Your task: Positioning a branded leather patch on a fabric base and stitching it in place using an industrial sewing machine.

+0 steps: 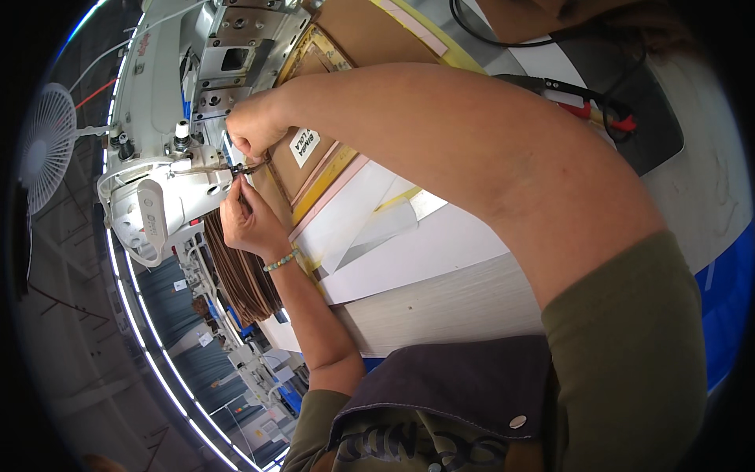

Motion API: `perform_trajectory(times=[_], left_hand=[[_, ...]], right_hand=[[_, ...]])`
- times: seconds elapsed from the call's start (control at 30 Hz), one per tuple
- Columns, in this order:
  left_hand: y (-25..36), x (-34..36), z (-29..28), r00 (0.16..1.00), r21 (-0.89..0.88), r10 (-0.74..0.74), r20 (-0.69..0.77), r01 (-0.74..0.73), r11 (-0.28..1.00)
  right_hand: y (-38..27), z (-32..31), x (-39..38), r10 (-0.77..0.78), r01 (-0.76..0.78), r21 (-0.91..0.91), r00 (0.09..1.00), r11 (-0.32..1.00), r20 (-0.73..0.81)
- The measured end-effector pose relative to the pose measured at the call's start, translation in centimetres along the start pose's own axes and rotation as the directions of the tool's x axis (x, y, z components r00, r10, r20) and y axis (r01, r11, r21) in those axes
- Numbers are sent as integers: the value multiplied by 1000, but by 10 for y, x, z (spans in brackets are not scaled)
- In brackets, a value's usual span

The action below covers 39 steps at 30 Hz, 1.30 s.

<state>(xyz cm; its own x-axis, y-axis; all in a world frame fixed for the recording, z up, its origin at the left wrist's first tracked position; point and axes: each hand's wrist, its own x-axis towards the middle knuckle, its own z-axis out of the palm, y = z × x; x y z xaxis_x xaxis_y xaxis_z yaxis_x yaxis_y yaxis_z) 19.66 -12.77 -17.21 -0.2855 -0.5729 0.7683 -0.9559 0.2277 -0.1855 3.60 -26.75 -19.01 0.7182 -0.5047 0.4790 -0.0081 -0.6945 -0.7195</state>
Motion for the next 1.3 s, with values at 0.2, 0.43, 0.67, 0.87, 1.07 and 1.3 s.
perform_trajectory(times=[0.2, 0.43, 0.67, 0.87, 1.07, 1.3], left_hand=[[1, 3, -3, 998, 54, 64, -6, -63, 997], [0, 5, -8, 994, 102, 102, 29, -105, 989], [4, 8, -9, 992, 168, 103, 68, -113, 979], [4, 9, -7, 992, 167, 116, 48, -122, 978], [3, 7, -5, 995, 143, 97, 34, -101, 985], [1, 3, -3, 998, 97, 64, 14, -65, 993]], right_hand=[[-4, -3, -2, 25, -25, -20, 1000, 999, 6], [-5, -3, -3, 29, -29, -16, 1000, 999, 6], [-5, -4, -5, 29, -29, -34, 1000, 999, 0], [-6, -4, -3, 49, -48, -37, 999, 998, 20], [-1, -3, 1, 56, -55, -45, 998, 997, 41], [0, -2, 2, 56, -54, -43, 998, 998, 41]])
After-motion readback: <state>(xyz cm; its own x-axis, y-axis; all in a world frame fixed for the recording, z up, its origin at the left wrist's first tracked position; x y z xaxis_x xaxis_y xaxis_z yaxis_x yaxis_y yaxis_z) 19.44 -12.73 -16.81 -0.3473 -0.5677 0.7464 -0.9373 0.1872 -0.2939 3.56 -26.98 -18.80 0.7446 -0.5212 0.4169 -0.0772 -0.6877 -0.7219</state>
